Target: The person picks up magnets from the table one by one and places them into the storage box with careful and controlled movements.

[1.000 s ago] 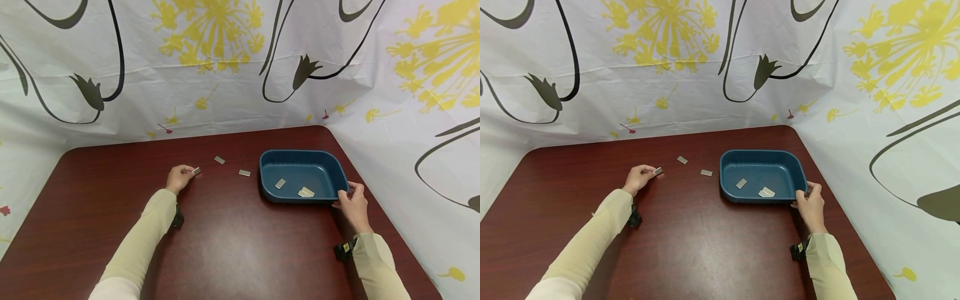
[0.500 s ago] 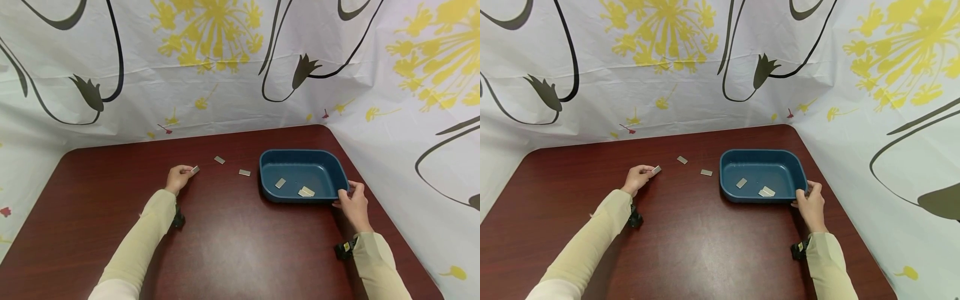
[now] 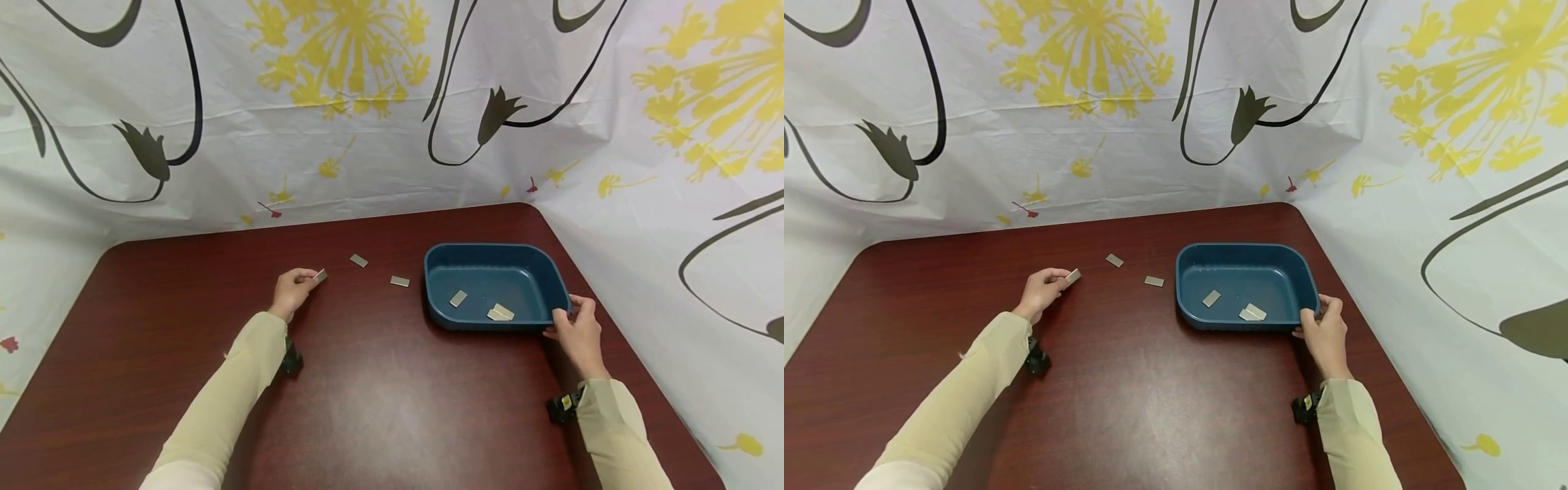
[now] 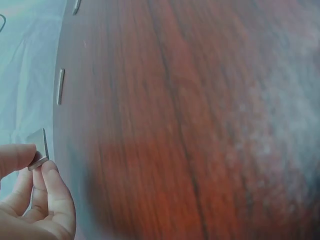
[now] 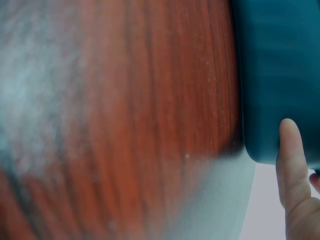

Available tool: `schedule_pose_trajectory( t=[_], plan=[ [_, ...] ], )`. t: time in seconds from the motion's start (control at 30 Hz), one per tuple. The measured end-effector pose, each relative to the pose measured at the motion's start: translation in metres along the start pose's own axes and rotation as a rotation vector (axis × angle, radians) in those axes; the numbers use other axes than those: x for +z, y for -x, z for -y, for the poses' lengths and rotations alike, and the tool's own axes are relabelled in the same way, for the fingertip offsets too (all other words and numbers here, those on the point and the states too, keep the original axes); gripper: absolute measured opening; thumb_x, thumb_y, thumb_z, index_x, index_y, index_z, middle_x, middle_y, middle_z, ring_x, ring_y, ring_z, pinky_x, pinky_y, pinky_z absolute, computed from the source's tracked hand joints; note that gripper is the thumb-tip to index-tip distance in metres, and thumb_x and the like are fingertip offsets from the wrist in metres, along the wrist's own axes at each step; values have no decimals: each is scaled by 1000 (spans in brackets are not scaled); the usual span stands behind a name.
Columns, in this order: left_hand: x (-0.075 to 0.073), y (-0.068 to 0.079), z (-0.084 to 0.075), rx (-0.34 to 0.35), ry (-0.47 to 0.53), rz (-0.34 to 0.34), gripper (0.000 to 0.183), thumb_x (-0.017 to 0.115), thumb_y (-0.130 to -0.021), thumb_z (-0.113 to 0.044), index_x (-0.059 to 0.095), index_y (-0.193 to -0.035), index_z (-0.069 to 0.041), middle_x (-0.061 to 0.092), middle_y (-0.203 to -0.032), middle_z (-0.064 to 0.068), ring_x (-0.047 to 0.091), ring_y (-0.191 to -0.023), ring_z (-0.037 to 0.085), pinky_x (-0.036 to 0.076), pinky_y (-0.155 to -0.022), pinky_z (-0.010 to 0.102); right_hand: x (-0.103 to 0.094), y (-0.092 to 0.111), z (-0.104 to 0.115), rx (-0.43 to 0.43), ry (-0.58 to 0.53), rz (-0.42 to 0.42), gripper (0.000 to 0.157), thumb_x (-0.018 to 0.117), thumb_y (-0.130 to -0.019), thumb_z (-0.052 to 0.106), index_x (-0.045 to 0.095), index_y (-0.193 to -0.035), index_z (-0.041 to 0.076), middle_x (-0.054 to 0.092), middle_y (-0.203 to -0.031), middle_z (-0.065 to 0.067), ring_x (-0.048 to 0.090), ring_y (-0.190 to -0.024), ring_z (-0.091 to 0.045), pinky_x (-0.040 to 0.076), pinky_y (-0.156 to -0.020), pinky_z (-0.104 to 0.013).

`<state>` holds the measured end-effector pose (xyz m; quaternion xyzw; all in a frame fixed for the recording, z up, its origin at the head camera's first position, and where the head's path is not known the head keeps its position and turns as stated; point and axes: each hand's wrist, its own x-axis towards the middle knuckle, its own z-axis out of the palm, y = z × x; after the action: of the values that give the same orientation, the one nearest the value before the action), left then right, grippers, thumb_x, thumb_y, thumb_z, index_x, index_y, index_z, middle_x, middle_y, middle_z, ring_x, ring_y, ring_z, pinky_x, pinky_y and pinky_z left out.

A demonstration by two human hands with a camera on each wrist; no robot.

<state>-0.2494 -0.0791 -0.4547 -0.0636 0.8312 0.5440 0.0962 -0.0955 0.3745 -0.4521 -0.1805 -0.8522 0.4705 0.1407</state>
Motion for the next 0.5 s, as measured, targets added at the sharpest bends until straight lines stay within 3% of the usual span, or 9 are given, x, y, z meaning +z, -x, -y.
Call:
schedule_pose_trajectory(
  t=[0.5],
  plan=[
    [11, 10, -8, 62, 52, 22, 23, 55, -86, -13, 59, -106, -2, 53, -97, 12, 52, -87, 25, 44, -73, 31, -2, 2, 0, -32, -1, 33, 43, 33, -90, 16, 22, -127, -2, 39, -100, -19, 59, -59, -6, 51, -55, -26]
  ],
)
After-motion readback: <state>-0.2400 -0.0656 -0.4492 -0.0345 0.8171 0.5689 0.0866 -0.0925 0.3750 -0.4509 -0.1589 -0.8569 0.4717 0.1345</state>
